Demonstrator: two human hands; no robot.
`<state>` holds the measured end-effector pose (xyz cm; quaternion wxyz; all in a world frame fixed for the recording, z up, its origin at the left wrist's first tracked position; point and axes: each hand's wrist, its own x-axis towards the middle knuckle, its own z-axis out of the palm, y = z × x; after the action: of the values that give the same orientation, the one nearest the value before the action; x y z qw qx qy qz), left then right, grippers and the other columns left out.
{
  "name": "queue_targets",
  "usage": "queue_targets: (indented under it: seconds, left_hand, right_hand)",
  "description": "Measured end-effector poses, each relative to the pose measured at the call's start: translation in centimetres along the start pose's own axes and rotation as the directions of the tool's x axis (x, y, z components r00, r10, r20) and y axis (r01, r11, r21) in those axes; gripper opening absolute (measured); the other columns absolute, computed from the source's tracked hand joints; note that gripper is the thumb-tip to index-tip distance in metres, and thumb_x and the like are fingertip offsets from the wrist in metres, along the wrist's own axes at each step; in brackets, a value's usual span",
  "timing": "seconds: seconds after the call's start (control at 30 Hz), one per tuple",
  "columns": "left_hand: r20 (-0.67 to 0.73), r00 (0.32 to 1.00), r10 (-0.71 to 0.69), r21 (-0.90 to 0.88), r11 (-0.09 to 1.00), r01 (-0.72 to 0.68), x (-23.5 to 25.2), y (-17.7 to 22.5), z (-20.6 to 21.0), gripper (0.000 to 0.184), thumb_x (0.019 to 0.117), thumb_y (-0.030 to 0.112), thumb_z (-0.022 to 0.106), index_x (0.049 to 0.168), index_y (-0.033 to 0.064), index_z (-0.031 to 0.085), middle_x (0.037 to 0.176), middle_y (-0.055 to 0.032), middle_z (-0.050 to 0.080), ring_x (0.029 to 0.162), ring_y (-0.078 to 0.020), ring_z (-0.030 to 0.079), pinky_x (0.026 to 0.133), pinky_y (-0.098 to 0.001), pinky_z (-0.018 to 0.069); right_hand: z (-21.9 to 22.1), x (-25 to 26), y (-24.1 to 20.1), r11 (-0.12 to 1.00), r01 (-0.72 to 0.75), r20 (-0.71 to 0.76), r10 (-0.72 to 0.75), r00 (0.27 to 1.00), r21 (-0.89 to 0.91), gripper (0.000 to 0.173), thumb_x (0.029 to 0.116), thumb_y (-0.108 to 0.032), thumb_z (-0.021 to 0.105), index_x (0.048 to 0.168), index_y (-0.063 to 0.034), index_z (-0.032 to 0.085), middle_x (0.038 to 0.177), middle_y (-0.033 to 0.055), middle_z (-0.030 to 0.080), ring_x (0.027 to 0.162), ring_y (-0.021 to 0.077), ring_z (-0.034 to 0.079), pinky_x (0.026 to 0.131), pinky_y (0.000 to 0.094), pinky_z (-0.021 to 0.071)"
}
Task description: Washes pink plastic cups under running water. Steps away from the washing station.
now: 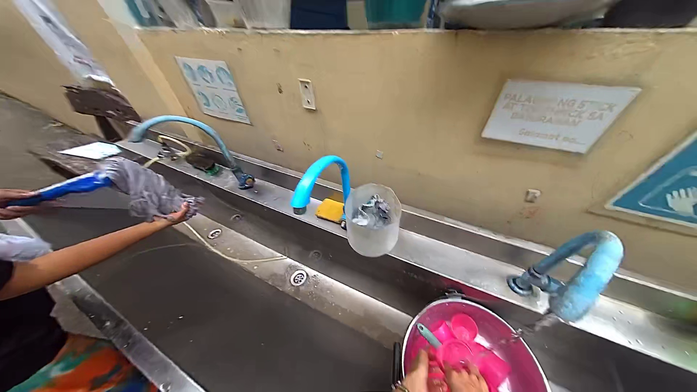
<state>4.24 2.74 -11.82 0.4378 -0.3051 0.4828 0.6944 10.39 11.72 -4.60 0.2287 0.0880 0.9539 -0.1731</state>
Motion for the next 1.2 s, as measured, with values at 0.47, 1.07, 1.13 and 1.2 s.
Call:
queue_targets:
  seconds: [0.47, 1.07, 1.13, 1.2]
  left_hand:
    - [0.212, 0.976, 0.041, 0.225, 0.97, -0.09, -1.3, 2.2, -0.3, 0.032, 0.104, 0.015, 0.055, 0.134, 0.0044, 0.052, 0.119, -0.0188, 0.062, 0.1, -0.0304, 0.065, 0.081, -0.0477, 0.056]
    - [0.483, 0.767, 0.423, 0.836, 0.038, -0.547, -9.7, 20.7, 9.3, 0.083, 0.0834, 0.019, 0.082, 0.15, 0.0036, 0.035, 0.122, -0.0286, 0.063, 0.11, -0.0423, 0.065, 0.093, -0.0613, 0.0517]
    - [0.527, 0.559, 0.641, 0.735, -0.013, -0.678, -9.0, 21.9, 10.2, 0.093, 0.0737, 0.01, 0.086, 0.15, 0.0038, 0.032, 0.125, -0.0264, 0.061, 0.113, -0.0413, 0.063, 0.094, -0.0594, 0.0511]
    - [0.484, 0.402, 0.778, 0.674, -0.037, -0.738, -7.2, 22.1, 10.4, 0.098, 0.0702, 0.004, 0.089, 0.151, 0.0009, 0.033, 0.133, -0.0288, 0.056, 0.123, -0.044, 0.056, 0.103, -0.0588, 0.0461]
  right_hand:
    - [4.2, 0.3, 3.1, 0.092, 0.018, -0.047, 0.323, 0.945, 0.996, 0.032, 0.0989, 0.001, 0.057, 0.13, 0.0094, 0.055, 0.121, 0.0192, 0.064, 0.111, 0.018, 0.062, 0.099, 0.0314, 0.051]
    - [1.9, 2.9, 4.9, 0.965, -0.224, -0.274, 0.255, 0.927, 0.139, 0.047, 0.0837, -0.002, 0.067, 0.131, 0.0005, 0.063, 0.146, 0.0215, 0.054, 0.131, 0.0413, 0.055, 0.099, 0.0555, 0.0502]
    - [1.7, 3.3, 4.7, 0.976, -0.205, -0.084, 0.198, 0.977, -0.079, 0.044, 0.0937, 0.004, 0.055, 0.137, 0.0014, 0.06, 0.161, 0.0162, 0.039, 0.145, 0.0411, 0.04, 0.105, 0.0573, 0.045]
    - [2.2, 3.9, 5.3, 0.97, -0.157, 0.036, 0.166, 0.985, -0.186, 0.04, 0.0979, 0.009, 0.045, 0.134, 0.0041, 0.061, 0.164, 0.0138, 0.036, 0.149, 0.0409, 0.033, 0.109, 0.0567, 0.042]
